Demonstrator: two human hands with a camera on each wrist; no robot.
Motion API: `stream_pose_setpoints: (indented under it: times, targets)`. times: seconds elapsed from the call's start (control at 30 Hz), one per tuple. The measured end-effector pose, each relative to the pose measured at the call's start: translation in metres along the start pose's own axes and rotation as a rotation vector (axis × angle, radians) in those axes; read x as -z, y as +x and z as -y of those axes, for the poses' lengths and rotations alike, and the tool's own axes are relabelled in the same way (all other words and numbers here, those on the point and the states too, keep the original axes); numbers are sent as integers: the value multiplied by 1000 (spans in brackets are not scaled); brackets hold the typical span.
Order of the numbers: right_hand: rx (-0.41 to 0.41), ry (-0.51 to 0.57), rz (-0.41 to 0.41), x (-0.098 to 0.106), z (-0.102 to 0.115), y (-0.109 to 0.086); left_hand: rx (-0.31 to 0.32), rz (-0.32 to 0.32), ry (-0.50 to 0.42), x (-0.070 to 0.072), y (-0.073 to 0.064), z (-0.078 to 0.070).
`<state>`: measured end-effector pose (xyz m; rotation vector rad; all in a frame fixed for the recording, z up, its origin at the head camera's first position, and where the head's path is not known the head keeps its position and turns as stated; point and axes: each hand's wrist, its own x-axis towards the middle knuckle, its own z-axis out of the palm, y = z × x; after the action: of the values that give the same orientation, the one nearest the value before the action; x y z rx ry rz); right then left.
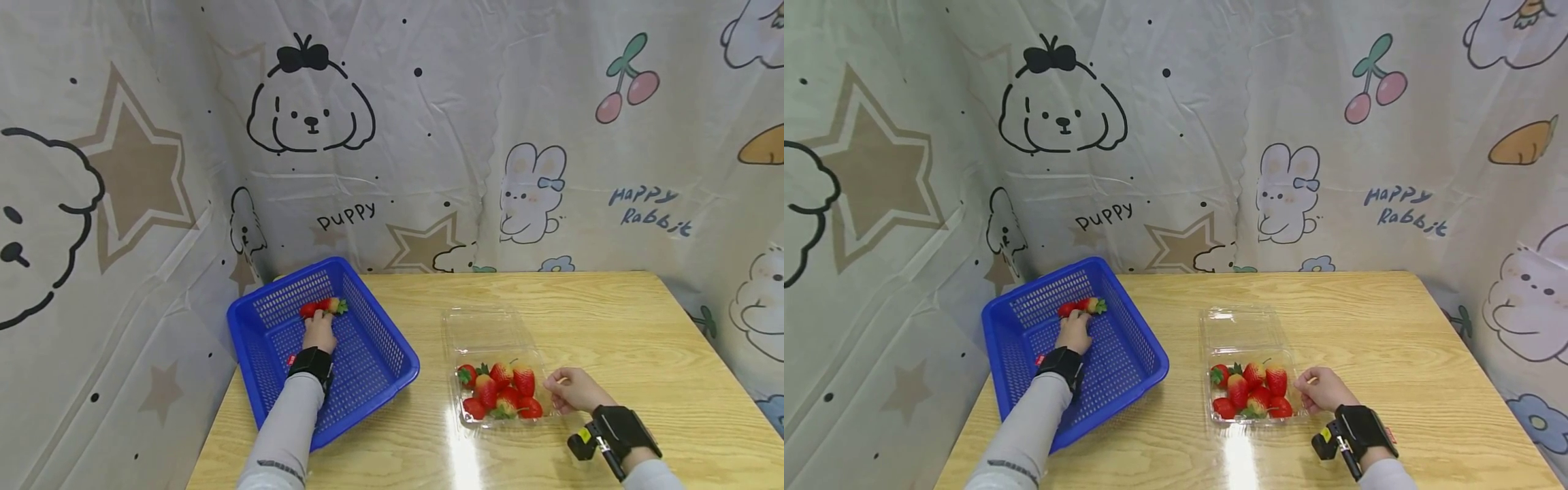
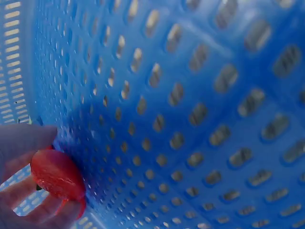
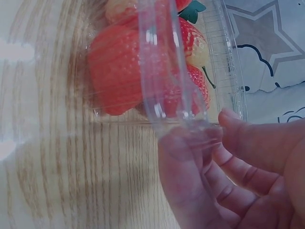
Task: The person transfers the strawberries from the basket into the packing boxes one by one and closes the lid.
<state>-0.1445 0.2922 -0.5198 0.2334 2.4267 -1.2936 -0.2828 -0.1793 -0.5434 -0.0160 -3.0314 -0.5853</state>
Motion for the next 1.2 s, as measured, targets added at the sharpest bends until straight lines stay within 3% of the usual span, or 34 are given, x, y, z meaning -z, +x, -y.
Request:
stream_pose_setpoints:
  times: [0.3,0.4,0.43,0.53,0.63,0.67,0.93,1.07,1.2]
  targets:
    - [7,2,2,0,-1,1,37,13,12,4,-1,6]
    - [8,2,3,1,-1,1,10,22,8,7,6,4]
    - [8,1,3,1,-1,1,-42,-11,-10,-1,14,11]
    - [7,-4,0,0,0,0,-92,-29,-21,5,20,6]
    - [6,-8,-2,0,0,0,-127,-43,-43,22,17,-13]
    - [8,-9,-2,0,0,0,-98,-17,-35,38,9,-30]
    - [15,0,8,1,-4,2,-192,-103,-46,86,-9,-99]
    - [12,-2,11,1,-4,3,-292,-148,-131,95,-17,-131]
    - [21,1,12,0,-3,2,-383,-172,-206,92,-27,-158]
